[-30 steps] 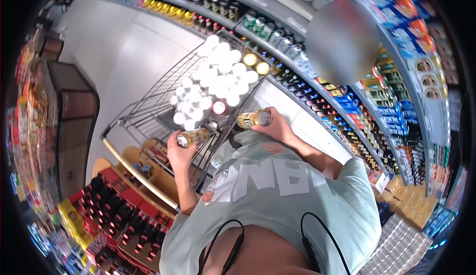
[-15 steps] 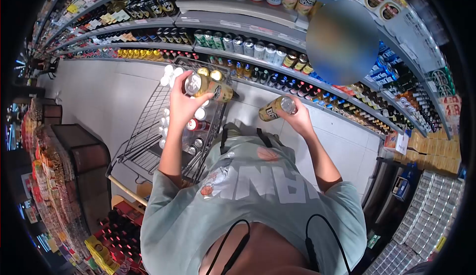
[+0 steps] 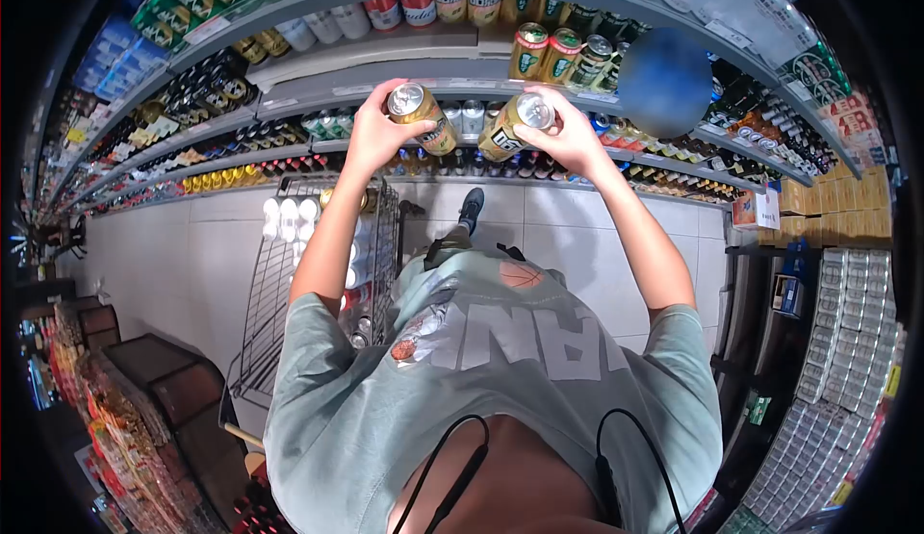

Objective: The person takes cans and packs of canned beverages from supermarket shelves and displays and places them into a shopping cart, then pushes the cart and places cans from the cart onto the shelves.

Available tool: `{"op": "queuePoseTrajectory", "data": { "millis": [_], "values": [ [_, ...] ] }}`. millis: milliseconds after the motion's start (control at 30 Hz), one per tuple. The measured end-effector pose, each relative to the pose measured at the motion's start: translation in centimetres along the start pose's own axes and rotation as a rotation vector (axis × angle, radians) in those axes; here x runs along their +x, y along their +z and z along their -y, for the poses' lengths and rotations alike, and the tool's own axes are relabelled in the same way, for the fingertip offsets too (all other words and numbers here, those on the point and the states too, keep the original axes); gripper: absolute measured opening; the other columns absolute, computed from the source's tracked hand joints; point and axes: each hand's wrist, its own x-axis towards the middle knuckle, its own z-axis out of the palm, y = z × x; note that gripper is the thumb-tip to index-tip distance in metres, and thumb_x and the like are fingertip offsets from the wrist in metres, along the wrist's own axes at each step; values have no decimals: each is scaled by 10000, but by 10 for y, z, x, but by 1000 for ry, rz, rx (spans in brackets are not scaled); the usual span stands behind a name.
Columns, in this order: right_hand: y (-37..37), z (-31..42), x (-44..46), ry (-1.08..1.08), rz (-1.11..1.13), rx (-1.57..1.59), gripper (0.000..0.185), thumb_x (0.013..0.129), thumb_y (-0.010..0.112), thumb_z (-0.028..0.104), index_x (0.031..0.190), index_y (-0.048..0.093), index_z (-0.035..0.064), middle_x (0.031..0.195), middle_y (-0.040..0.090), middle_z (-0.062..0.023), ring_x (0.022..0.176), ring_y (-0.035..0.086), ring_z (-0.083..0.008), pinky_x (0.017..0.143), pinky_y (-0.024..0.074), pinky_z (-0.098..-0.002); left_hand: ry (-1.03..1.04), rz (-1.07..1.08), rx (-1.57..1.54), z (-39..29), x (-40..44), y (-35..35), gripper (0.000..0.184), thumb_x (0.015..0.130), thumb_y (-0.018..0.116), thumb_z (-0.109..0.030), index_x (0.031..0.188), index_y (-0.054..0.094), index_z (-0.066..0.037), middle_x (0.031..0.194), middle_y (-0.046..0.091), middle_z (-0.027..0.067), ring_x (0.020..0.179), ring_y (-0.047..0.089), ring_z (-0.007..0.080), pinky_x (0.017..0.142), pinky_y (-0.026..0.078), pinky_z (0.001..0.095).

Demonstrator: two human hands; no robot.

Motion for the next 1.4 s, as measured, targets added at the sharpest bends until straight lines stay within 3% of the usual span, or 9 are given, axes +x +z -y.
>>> {"op": "queuePoseTrajectory", "data": {
  "millis": [233,400,567,600,833,933,1000,1133,1400],
  "values": [
    [-21,-9,110,-73,73,-171,677,797,839,318,1328,542,20,1194,672,-130,1104,645,-191,946,509,-348,215,7,73,19,128,26,696,630,918,-137,1246,610,-35,1129,714,127,1054,681,207,932,523,341],
    [-26,-21,177,-64,151,-338,681,790,821,391,1308,556,38,1140,699,-177,1098,671,-296,940,515,-375,230,35,227,35,184,38,742,611,905,-201,1273,608,-44,1164,700,174,1106,667,325,942,523,392],
    [-25,-34,223,36,283,-617,795,834,743,520,1411,485,37,1294,620,-217,1197,602,-346,1021,463,-398,241,93,216,75,213,45,738,613,899,-194,1279,620,-42,1172,693,189,1104,663,340,938,521,398],
    [-22,-43,232,-117,224,-635,836,836,715,569,1428,462,37,1382,555,-225,1267,541,-369,1065,422,-405,225,124,190,76,217,45,741,615,903,-168,1276,605,-17,1179,693,182,1101,668,316,954,514,379],
    [-19,-82,263,-124,299,-617,842,834,729,522,1461,424,51,1414,523,-206,1295,506,-358,1078,401,-407,120,202,143,84,230,52,754,628,906,-144,1296,580,-21,1253,649,190,1149,630,315,983,487,387],
    [-23,-90,270,22,486,-446,812,826,754,468,1450,436,57,1398,531,-201,1287,507,-356,1076,396,-416,254,179,148,90,240,54,755,635,910,-159,1297,575,-19,1242,653,190,1134,630,327,978,487,388],
    [-23,-94,268,-166,376,-588,781,820,769,422,1434,450,60,1389,534,-195,1276,512,-350,1066,400,-424,323,226,112,94,244,56,742,648,908,-162,1293,574,-10,1244,650,194,1125,628,327,977,485,388],
    [-25,-98,267,-163,414,-700,777,812,776,412,1424,453,58,1381,533,-192,1266,514,-354,1061,401,-428,247,260,168,96,240,60,707,666,897,-144,1281,578,0,1222,660,188,1113,633,314,972,486,388],
    [-24,-103,257,-76,528,-745,708,931,631,480,1454,419,52,1420,499,-212,1282,495,-351,1085,389,-394,271,181,9,83,215,69,778,760,815,-179,1421,451,12,1370,556,225,1284,519,359,1086,389,401]
  ]
}}
